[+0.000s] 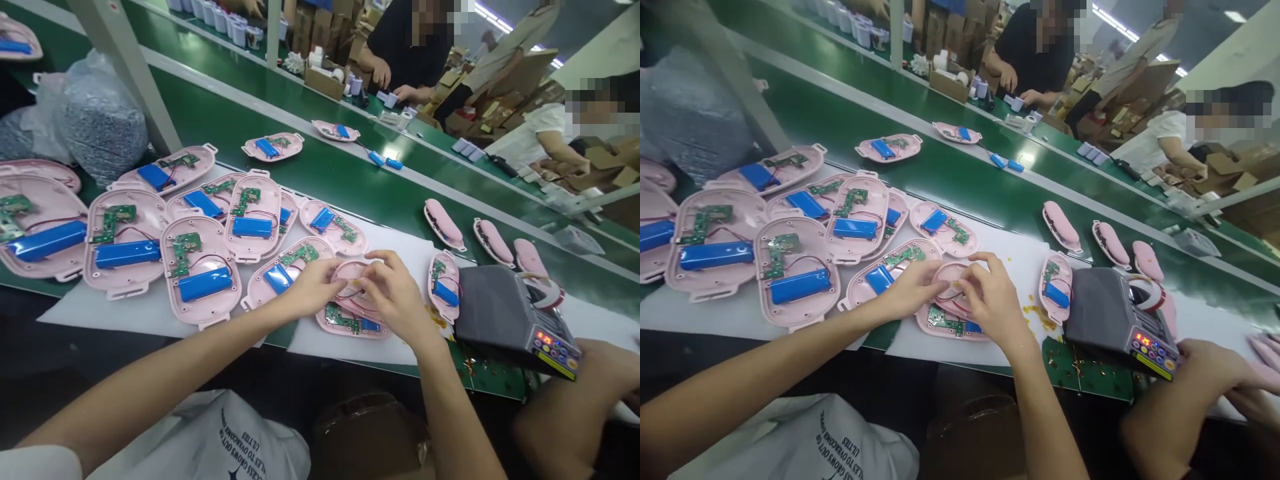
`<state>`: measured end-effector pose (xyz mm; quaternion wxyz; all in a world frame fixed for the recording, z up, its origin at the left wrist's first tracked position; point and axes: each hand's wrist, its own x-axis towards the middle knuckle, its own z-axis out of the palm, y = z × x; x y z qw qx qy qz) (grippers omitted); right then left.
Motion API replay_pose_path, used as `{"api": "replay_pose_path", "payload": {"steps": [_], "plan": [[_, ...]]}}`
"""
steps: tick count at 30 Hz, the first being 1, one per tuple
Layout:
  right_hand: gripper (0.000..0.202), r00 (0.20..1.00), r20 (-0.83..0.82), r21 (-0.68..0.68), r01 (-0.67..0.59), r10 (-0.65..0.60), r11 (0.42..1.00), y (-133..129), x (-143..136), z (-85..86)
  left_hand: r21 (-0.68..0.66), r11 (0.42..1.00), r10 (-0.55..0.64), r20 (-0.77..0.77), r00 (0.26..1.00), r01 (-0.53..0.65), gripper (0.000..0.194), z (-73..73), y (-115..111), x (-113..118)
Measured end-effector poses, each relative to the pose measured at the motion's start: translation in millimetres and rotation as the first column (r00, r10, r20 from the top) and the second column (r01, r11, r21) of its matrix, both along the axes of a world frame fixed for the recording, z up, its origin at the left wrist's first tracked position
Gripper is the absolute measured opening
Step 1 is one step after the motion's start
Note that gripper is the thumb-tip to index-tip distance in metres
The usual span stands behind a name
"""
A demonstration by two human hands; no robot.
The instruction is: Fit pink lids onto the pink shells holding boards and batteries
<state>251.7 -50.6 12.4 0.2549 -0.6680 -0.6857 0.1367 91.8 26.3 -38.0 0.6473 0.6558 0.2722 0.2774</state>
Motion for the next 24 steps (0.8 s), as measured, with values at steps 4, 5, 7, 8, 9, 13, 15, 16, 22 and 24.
{"api": "replay_pose_path", "payload": {"steps": [4,5,7,8,9,13,15,16,22,24], "plan": [[0.016,0.997,0.078,0.029,0.022,-0.025,0.999,-1,2,-13.1,0.046,0.999,0.019,0.032,0.999,-0.02,0.014,-8.0,3,1],[0.015,0.995,0.092,0.044,0.028,-0.032,0.999,-1,1,-15.1,0.057,0.998,0.016,0.033,0.999,-0.018,0.014,-9.9,3,2],[0.015,0.991,0.129,0.081,0.038,-0.049,0.996,-2,-3,-18.6,0.074,0.997,0.006,0.025,1.0,-0.008,0.016,-13.2,4,2],[0.015,0.987,0.152,0.104,0.044,-0.059,0.994,-1,-5,-20.1,0.08,0.997,-0.003,0.019,1.0,0.001,0.018,-14.5,5,2],[0.014,0.982,0.172,0.131,0.052,-0.075,0.99,0,-7,-21.3,0.088,0.996,-0.009,0.013,1.0,0.008,0.019,-15.4,5,2],[0.017,0.969,0.185,0.207,0.127,-0.166,0.97,4,-9,-19.5,0.136,0.991,0.004,-0.032,0.999,0.0,0.015,-14.6,4,0],[0.025,0.944,0.177,0.159,0.25,-0.277,0.955,7,-3,-13.5,0.149,0.989,0.015,-0.067,0.998,-0.005,0.013,-11.6,2,-3],[0.03,0.927,0.167,0.103,0.322,-0.335,0.941,8,1,-9.8,0.149,0.989,0.028,-0.091,0.995,-0.014,0.013,-9.8,1,-4],[0.02,0.978,-0.039,-0.109,0.198,-0.203,0.974,3,23,2.3,0.205,0.979,0.035,-0.074,0.997,-0.019,0.015,-5.0,-2,-1],[0.013,0.993,0.051,0.084,0.099,-0.104,0.991,-13,20,0.1,0.256,0.965,-0.039,-0.052,0.998,0.051,0.018,-4.4,-4,-4]]}}
